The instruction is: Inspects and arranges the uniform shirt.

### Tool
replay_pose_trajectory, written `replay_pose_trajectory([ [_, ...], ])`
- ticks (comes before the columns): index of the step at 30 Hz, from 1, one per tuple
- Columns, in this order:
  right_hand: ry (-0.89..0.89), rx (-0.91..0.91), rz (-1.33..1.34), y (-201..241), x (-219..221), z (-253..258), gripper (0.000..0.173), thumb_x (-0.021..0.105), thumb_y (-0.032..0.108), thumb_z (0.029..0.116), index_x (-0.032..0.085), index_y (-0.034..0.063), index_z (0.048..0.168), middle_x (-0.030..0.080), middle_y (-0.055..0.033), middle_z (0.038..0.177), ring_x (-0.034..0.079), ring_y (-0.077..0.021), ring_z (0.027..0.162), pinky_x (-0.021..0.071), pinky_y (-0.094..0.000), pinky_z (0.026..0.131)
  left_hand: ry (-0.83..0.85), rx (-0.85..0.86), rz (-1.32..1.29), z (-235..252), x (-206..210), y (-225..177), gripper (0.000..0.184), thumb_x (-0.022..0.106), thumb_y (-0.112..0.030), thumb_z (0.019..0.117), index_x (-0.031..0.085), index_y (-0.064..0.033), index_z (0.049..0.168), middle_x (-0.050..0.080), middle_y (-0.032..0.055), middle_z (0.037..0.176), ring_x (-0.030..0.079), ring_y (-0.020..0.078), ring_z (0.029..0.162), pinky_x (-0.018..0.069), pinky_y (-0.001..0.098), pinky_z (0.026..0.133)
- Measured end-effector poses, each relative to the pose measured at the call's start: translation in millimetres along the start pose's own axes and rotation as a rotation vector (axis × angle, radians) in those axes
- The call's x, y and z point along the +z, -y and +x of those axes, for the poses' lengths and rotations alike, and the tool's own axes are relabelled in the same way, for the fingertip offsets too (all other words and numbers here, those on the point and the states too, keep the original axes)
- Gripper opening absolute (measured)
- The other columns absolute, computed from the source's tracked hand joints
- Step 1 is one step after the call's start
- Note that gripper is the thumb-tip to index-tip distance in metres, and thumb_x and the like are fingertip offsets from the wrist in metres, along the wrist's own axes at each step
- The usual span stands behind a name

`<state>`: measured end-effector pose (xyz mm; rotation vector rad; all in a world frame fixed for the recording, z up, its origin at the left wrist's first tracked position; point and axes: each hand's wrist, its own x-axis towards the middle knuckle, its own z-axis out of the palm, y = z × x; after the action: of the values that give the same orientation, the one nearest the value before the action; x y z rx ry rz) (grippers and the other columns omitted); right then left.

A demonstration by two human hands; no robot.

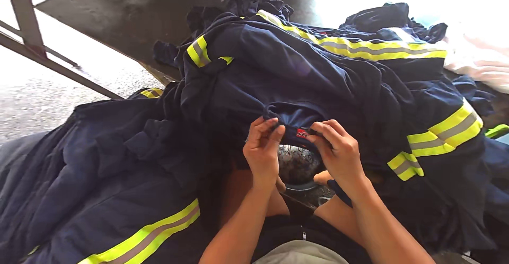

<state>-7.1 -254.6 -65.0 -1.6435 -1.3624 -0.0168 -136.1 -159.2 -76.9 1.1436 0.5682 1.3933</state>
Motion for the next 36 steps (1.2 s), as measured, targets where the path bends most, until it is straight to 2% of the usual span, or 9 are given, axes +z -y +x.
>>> replay_pose_trajectory([
  [3,0.024,-0.032,-0.017,4,5,0,0.023,0.066,0.021,0.0996,0.074,0.0026,0.11,0.07,-0.0105,0.101,0.068,-0.0132,0.09,0.0575,-0.0257,0.081,-0.011,-0.066,-0.084,2,-4,-1,0.014,0.067,-0.009,0.0969,0.072,-0.0149,0.085,0.073,-0.0056,0.096,0.068,0.003,0.087,0.0587,0.0223,0.08],
  [7,0.035,0.0,0.112,13,7,15,0.033,0.07,0.023,0.0961,0.066,-0.001,0.119,0.065,-0.0109,0.103,0.063,-0.006,0.081,0.0544,-0.0184,0.072,0.265,-0.02,-0.195,-4,-19,0,0.008,0.068,-0.028,0.097,0.075,-0.0246,0.096,0.066,-0.0086,0.128,0.063,0.0034,0.11,0.054,0.025,0.095],
  [11,0.127,0.019,0.288,26,17,42,0.052,0.082,0.017,0.0852,0.063,0.0024,0.131,0.063,-0.0117,0.11,0.062,-0.0093,0.081,0.0546,-0.0223,0.067,0.36,-0.028,-0.327,-7,-24,-5,0.012,0.068,-0.027,0.0976,0.076,-0.0233,0.106,0.063,-0.004,0.136,0.061,0.008,0.119,0.0505,0.0284,0.102],
  [15,-0.013,-0.11,0.296,30,35,50,0.011,0.075,0.001,0.0876,0.072,-0.003,0.098,0.064,-0.0101,0.096,0.061,-0.0061,0.077,0.0532,-0.0154,0.064,0.417,-0.022,-0.381,-7,-31,-6,0.016,0.07,-0.025,0.0963,0.076,-0.0193,0.111,0.06,0.0032,0.142,0.059,0.0182,0.128,0.0473,0.0383,0.111],
  [19,-0.153,-0.174,0.237,32,40,29,0.007,0.073,0.002,0.0889,0.073,-0.0019,0.094,0.064,-0.009,0.094,0.059,-0.0027,0.074,0.0513,-0.012,0.065,0.348,-0.033,-0.345,-8,-32,-3,0.014,0.073,-0.014,0.0921,0.071,-0.018,0.106,0.065,0.0004,0.131,0.064,0.0126,0.117,0.053,0.0328,0.102],
  [26,-0.139,-0.295,0.155,36,31,-1,0.011,0.066,0.006,0.0971,0.072,-0.0021,0.094,0.067,-0.0121,0.088,0.063,-0.0074,0.079,0.0521,-0.0133,0.072,0.301,0.054,-0.152,-10,-17,5,0.038,0.076,-0.014,0.0907,0.068,-0.0222,0.126,0.063,-0.0094,0.124,0.063,0.0035,0.108,0.0553,0.0237,0.096],
  [31,-0.009,-0.195,0.106,35,26,-1,0.012,0.067,0.012,0.0976,0.071,0.0007,0.096,0.067,-0.0116,0.09,0.063,-0.0084,0.076,0.0522,-0.0155,0.068,0.117,0.093,-0.117,-14,-12,13,0.013,0.074,-0.005,0.09,0.078,-0.0158,0.095,0.071,-0.0052,0.106,0.067,0.0027,0.094,0.0586,0.019,0.083],
  [33,0.073,-0.035,0.039,28,15,3,0.027,0.072,0.025,0.0949,0.069,0.0011,0.106,0.069,-0.0118,0.094,0.065,-0.0123,0.076,0.0547,-0.0246,0.067,0.142,0.097,-0.132,-12,-16,10,0.012,0.073,-0.008,0.0922,0.078,-0.0182,0.096,0.072,-0.0069,0.112,0.068,0.0008,0.096,0.0577,0.0176,0.084],
  [36,0.123,0.007,-0.057,13,6,4,0.037,0.066,0.033,0.0993,0.065,0.0008,0.118,0.069,-0.0137,0.103,0.069,-0.0192,0.09,0.0584,-0.0345,0.081,0.234,0.119,-0.098,-9,-26,4,0.013,0.072,-0.011,0.0934,0.078,-0.0203,0.1,0.07,-0.0062,0.122,0.066,0.0028,0.105,0.0558,0.0202,0.091],
])
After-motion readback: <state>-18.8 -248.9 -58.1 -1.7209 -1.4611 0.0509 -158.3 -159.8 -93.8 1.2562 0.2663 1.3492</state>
